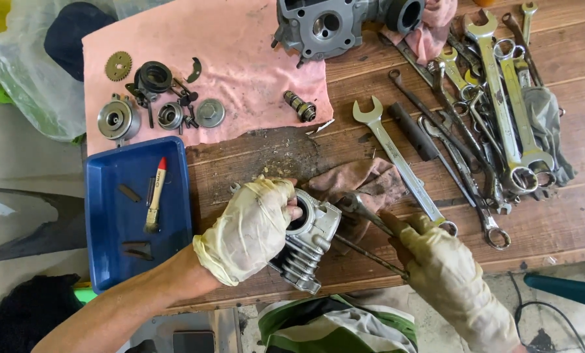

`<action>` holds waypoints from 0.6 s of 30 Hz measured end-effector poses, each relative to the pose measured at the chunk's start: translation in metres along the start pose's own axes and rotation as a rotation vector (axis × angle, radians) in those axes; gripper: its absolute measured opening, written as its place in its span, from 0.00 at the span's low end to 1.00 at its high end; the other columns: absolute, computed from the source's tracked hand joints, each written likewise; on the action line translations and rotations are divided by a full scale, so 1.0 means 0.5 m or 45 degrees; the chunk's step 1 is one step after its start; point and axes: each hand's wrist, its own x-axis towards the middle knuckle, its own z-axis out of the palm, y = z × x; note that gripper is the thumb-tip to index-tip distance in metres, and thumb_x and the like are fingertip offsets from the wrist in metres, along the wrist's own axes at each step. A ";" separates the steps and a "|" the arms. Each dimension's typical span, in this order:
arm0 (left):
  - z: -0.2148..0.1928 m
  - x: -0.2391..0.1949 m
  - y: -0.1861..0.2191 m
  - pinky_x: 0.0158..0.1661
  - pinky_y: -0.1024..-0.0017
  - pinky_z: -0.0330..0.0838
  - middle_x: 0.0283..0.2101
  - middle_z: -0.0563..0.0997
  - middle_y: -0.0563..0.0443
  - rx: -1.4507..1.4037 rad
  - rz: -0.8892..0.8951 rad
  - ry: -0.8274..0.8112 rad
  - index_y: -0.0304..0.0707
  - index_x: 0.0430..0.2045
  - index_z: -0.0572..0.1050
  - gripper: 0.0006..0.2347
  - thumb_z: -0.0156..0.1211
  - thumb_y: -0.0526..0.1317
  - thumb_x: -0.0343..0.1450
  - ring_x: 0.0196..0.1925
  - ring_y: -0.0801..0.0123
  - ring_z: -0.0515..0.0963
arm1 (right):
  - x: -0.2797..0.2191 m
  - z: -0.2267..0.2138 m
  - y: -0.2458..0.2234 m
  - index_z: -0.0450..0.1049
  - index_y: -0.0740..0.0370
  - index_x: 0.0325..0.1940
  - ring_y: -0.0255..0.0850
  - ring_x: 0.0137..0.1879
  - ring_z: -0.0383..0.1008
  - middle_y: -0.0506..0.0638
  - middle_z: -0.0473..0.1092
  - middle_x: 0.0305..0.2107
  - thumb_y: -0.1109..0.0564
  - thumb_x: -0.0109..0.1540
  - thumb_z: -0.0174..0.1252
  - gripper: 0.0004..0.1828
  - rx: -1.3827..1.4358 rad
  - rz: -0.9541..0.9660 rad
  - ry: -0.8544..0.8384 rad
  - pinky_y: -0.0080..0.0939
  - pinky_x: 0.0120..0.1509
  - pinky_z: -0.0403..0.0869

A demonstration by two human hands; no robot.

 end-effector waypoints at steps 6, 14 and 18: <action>-0.011 0.010 -0.009 0.32 0.82 0.70 0.39 0.78 0.48 0.132 0.088 -0.093 0.29 0.60 0.73 0.19 0.56 0.31 0.73 0.35 0.75 0.80 | 0.052 0.002 0.036 0.75 0.39 0.63 0.49 0.50 0.78 0.44 0.77 0.48 0.44 0.60 0.60 0.25 -0.304 -0.477 0.278 0.62 0.53 0.76; 0.007 0.011 -0.006 0.28 0.81 0.65 0.34 0.75 0.48 -0.049 0.114 -0.062 0.30 0.46 0.72 0.09 0.56 0.34 0.74 0.30 0.74 0.77 | -0.036 -0.107 -0.052 0.73 0.44 0.58 0.49 0.41 0.78 0.50 0.72 0.52 0.50 0.66 0.52 0.16 -0.086 0.078 0.087 0.56 0.40 0.80; 0.002 0.004 -0.006 0.29 0.81 0.68 0.37 0.80 0.44 -0.098 -0.018 0.036 0.30 0.57 0.77 0.17 0.56 0.35 0.73 0.34 0.71 0.82 | -0.043 -0.025 -0.070 0.60 0.10 0.74 0.26 0.79 0.56 0.26 0.53 0.75 0.47 0.65 0.58 0.37 0.244 0.263 -1.267 0.42 0.85 0.53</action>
